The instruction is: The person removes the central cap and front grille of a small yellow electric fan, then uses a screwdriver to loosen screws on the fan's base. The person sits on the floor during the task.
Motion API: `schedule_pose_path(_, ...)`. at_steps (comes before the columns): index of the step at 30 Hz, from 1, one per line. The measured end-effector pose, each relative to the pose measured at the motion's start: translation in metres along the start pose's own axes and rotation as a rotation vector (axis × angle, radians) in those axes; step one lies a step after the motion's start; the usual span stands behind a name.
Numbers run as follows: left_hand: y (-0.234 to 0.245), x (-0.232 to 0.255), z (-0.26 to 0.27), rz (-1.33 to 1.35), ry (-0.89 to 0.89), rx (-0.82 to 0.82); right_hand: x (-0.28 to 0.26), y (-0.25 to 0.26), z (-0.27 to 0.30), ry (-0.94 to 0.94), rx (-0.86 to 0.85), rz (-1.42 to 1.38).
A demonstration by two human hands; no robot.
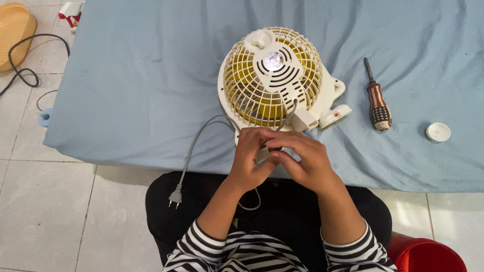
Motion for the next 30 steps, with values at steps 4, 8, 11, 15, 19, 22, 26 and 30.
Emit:
schedule_pose_path(4, 0.006, 0.005, 0.001, -0.029, -0.126, -0.041, -0.005, 0.001, 0.001, 0.072, -0.043, 0.008)
schedule_pose_path(8, 0.003, -0.005, 0.003, -0.087, -0.077, -0.009, -0.006, 0.000, 0.000, 0.157, 0.064, 0.159)
schedule_pose_path(11, 0.000, -0.008, 0.005, -0.076, -0.041, 0.089, -0.006, -0.001, 0.002, 0.141, 0.064, 0.126)
schedule_pose_path(15, 0.001, -0.006, 0.007, -0.089, -0.050, 0.081, -0.009, 0.000, 0.002, 0.098, -0.019, 0.038)
schedule_pose_path(19, 0.003, -0.003, 0.008, -0.083, -0.091, 0.008, -0.015, 0.002, -0.004, 0.135, -0.022, 0.000)
schedule_pose_path(22, 0.003, -0.006, 0.005, -0.088, -0.079, 0.062, -0.017, 0.002, -0.006, 0.212, 0.044, 0.085)
schedule_pose_path(26, 0.001, -0.009, 0.004, -0.093, -0.011, 0.089, -0.010, 0.001, -0.005, 0.132, 0.071, 0.104)
schedule_pose_path(30, 0.008, -0.005, 0.001, -0.047, -0.079, 0.056, -0.004, 0.002, -0.002, -0.025, -0.029, 0.040)
Point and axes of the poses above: each hand's wrist, its own z-axis away from the middle knuckle, its own y-axis out of the back of the hand, x = y × z, the point moved 5 cm from there along -z, towards the middle knuckle, and after that the axes turned 10 degrees about x, right-handed, at the moved point
